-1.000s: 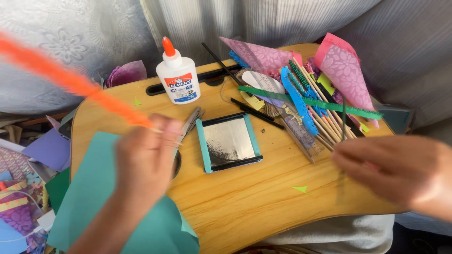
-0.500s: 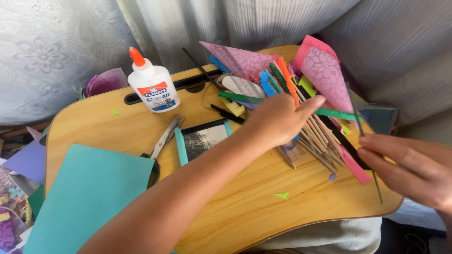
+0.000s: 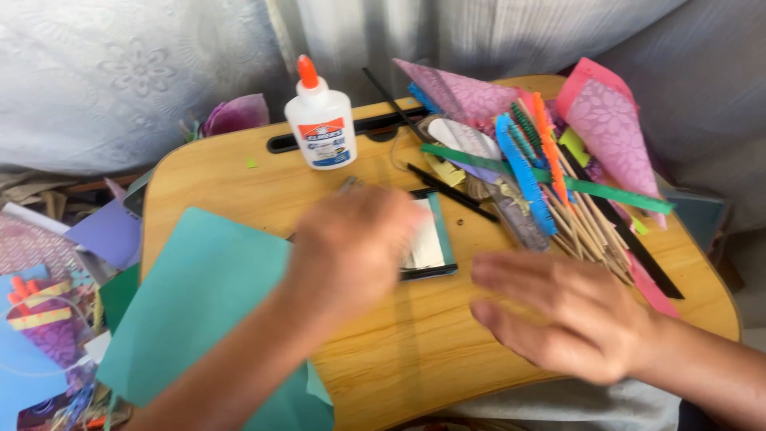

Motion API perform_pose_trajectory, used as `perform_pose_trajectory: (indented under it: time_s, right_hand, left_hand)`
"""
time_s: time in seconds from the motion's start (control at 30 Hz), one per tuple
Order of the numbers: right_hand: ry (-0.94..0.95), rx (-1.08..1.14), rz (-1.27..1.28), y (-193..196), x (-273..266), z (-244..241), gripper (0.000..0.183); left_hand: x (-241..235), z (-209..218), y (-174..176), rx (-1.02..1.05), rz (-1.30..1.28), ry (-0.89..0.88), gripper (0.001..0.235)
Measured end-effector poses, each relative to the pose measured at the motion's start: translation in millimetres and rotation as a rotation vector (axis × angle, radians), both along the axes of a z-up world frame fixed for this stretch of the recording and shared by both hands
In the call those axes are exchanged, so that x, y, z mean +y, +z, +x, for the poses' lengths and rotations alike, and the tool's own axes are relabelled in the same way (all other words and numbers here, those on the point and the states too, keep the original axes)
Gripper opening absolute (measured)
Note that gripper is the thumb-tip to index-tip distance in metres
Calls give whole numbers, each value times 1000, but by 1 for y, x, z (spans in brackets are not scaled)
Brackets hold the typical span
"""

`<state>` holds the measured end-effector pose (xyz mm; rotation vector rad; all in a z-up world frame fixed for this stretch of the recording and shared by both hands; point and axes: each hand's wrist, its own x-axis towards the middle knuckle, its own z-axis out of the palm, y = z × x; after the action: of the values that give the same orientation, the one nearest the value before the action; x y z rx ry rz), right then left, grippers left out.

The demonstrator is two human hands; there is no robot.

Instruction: Measuring, marking, and cutting paper to glue onto wooden sticks for a craft project.

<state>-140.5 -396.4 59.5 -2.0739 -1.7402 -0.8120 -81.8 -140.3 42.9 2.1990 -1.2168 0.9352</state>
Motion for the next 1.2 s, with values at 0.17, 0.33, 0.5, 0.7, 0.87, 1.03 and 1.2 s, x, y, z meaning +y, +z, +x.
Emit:
perform_pose_trajectory:
  time_s: [0.17, 0.33, 0.5, 0.7, 0.87, 1.03, 1.2]
  right_hand:
    - [-345, 236, -11, -14, 25, 23, 52]
    - [-354, 513, 53, -22, 38, 59, 57]
    - [-401, 832, 220, -17, 68, 119, 56]
    - [-170, 1303, 588, -50, 118, 190, 52]
    - [-156, 1375, 448, -43, 128, 180, 98]
    - [-229, 936, 49, -4, 120, 120, 50]
    - [-154, 566, -205, -38, 139, 115, 26]
  left_hand:
    - [74, 18, -1, 447, -74, 379, 35]
    - [95, 55, -36, 478, -230, 421, 26]
    - [96, 94, -44, 512, -332, 396, 45]
    - [74, 134, -53, 704, -562, 44, 66]
    - [101, 138, -56, 743, -550, 92, 46]
    - [158, 122, -49, 812, -569, 171, 48]
    - [174, 123, -56, 921, -638, 209, 43]
